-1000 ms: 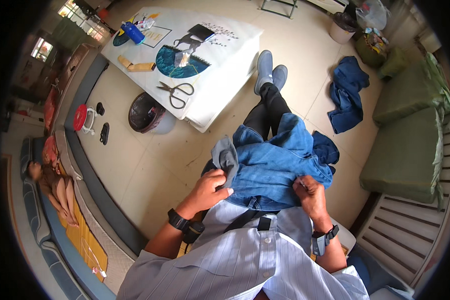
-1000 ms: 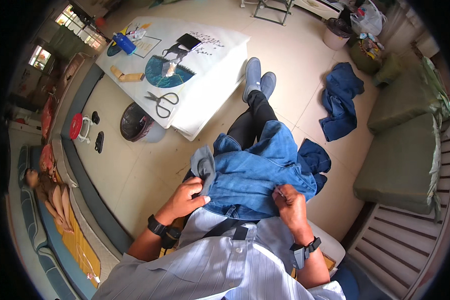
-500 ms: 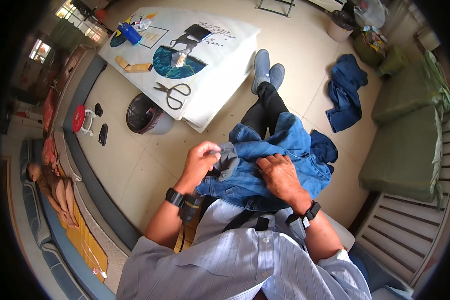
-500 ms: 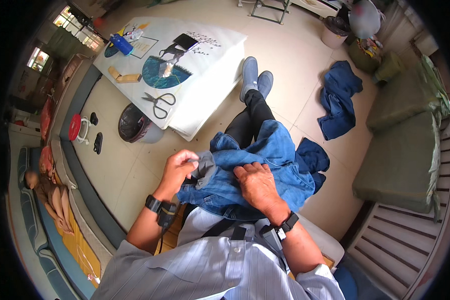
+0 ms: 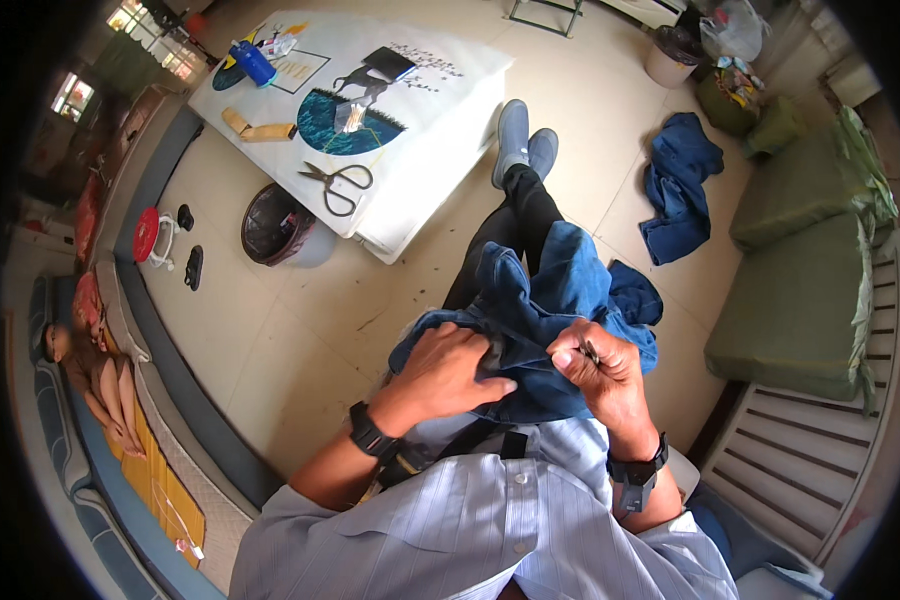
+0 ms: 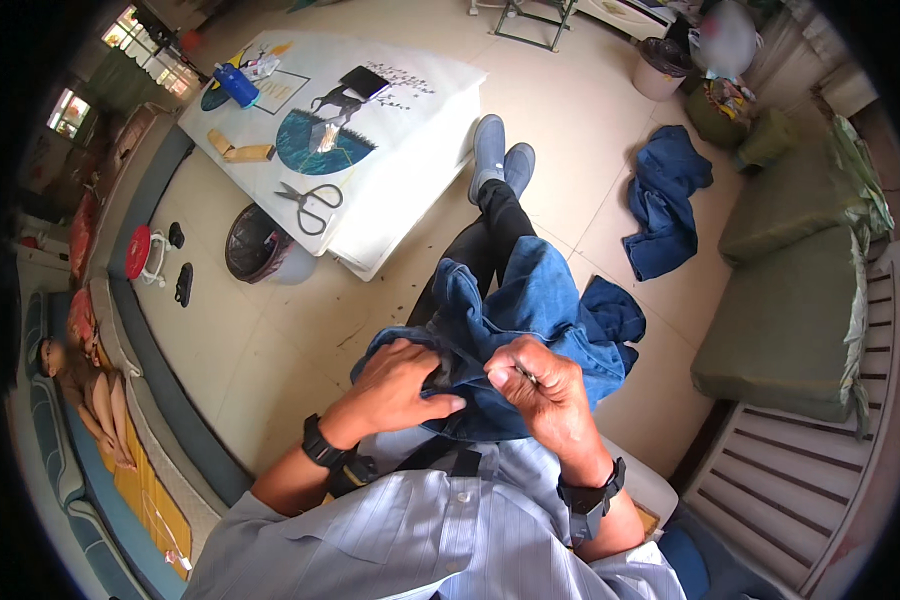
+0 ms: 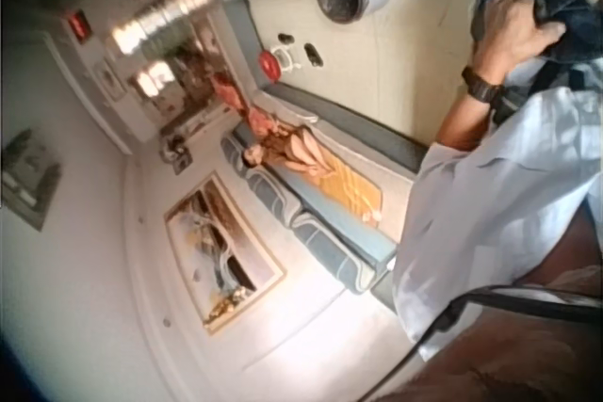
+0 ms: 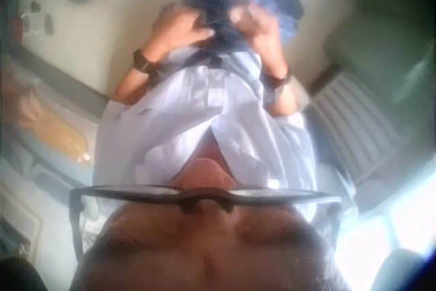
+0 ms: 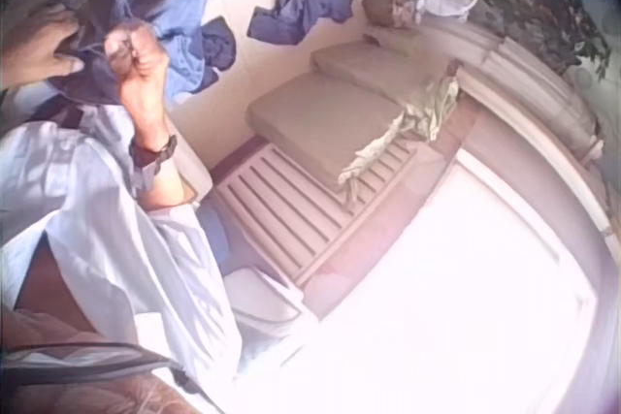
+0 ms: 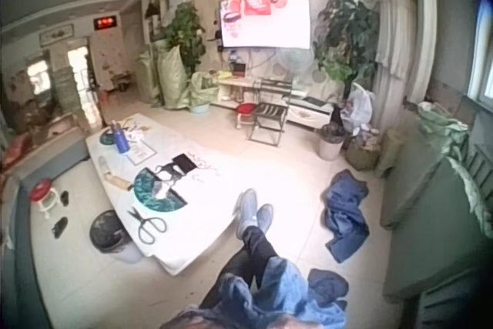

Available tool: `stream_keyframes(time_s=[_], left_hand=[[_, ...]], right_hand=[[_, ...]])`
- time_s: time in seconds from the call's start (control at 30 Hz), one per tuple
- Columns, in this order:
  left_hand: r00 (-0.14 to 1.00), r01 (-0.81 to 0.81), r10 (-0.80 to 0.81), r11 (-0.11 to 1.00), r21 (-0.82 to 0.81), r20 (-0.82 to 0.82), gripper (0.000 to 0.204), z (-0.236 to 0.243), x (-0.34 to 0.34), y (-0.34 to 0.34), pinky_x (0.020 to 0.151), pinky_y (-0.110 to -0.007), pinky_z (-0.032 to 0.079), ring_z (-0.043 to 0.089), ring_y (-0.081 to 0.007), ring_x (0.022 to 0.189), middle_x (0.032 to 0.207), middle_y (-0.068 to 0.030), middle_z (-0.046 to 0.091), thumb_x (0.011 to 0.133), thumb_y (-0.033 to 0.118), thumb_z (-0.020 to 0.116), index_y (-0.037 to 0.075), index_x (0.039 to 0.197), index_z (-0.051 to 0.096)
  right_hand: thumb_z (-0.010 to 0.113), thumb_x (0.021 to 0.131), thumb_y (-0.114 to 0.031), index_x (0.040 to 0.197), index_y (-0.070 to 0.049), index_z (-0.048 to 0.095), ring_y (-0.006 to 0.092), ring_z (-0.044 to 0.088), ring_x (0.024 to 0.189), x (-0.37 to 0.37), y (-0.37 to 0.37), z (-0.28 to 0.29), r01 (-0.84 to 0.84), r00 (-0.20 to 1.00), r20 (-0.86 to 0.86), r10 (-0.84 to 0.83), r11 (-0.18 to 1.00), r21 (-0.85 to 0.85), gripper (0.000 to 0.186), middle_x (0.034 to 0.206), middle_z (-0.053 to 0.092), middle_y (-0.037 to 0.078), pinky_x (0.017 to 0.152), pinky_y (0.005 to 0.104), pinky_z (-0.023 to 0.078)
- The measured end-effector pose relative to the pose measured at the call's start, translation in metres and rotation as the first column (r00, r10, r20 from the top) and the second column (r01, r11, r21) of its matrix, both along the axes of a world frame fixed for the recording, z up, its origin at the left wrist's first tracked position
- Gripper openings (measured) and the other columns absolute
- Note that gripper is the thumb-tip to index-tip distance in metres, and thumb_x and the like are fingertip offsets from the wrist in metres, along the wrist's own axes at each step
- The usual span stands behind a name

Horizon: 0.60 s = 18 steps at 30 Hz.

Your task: The person sits on the floor and uses small scissors to trim loose threads and seams on a pair of blue denim shorts. They repeatedly reposition the fabric, pull at threads, and snip small sections along the waistband and leg edges.

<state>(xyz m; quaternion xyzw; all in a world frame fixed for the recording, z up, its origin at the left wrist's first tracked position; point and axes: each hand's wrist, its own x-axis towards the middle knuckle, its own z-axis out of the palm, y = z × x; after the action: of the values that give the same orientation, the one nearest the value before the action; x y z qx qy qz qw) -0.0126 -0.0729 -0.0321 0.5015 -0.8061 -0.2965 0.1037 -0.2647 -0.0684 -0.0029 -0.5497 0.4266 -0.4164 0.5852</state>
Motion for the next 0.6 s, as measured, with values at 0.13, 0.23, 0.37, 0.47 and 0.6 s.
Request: stream_keyframes(time_s=[0.13,0.23,0.37,0.47,0.6], left_hand=[[0.997,-0.003,-0.009,0.986,0.169,0.070,0.061,-0.008,-0.031,-0.013,0.095,-0.047,0.050,0.064,-0.0419,0.106,0.111,-0.0241,0.070,0.077,0.053,0.083,-0.002,0.100,0.072],[0.995,0.100,-0.100,0.992,-0.079,-0.006,0.052,-0.031,-0.038,-0.005,0.095,-0.046,0.050,0.064,-0.0395,0.103,0.108,-0.0224,0.069,0.080,0.044,0.080,-0.002,0.102,0.070],[0.674,0.244,0.330,0.746,0.620,-0.661,0.042,-0.030,-0.038,-0.016,0.097,-0.043,0.049,0.064,-0.0290,0.107,0.110,-0.0145,0.069,0.081,0.024,0.070,-0.002,0.114,0.068],[0.285,0.488,0.702,0.481,0.729,-0.653,0.060,-0.041,-0.040,-0.017,0.103,-0.034,0.048,0.060,-0.0193,0.117,0.124,-0.0075,0.065,0.081,0.014,0.065,-0.004,0.138,0.059],[0.446,0.183,0.569,0.698,0.693,-0.691,0.076,-0.045,-0.048,-0.014,0.109,-0.032,0.046,0.057,-0.0172,0.129,0.142,-0.0073,0.059,0.082,0.004,0.065,-0.003,0.155,0.044]], right_hand=[[0.072,0.103,-0.005,0.102,0.001,0.071,0.0121,0.061,0.090,-0.004,0.009,-0.002,0.025,0.999,0.044,-0.027,0.999,0.026,0.006,0.097,0.069,0.003,0.083,0.0278,0.049],[0.074,0.102,-0.006,0.101,0.001,0.071,0.0107,0.059,0.087,-0.010,0.011,0.001,0.037,0.992,0.118,-0.042,0.998,0.045,0.008,0.096,0.069,0.002,0.080,0.0266,0.048],[0.074,0.102,-0.009,0.101,0.001,0.073,0.0095,0.058,0.085,-0.024,0.011,0.002,0.007,0.982,0.190,-0.008,1.000,0.005,0.010,0.094,0.068,0.002,0.077,0.0257,0.046],[0.074,0.103,-0.010,0.102,0.000,0.074,0.0097,0.058,0.084,-0.025,0.012,0.006,-0.027,0.992,0.122,0.031,0.999,-0.039,0.010,0.093,0.068,0.001,0.075,0.0271,0.047],[0.072,0.105,-0.010,0.103,-0.001,0.073,0.0108,0.061,0.083,-0.022,0.016,0.008,-0.029,0.999,0.031,0.030,0.999,-0.019,0.010,0.092,0.068,0.002,0.076,0.0281,0.050]])
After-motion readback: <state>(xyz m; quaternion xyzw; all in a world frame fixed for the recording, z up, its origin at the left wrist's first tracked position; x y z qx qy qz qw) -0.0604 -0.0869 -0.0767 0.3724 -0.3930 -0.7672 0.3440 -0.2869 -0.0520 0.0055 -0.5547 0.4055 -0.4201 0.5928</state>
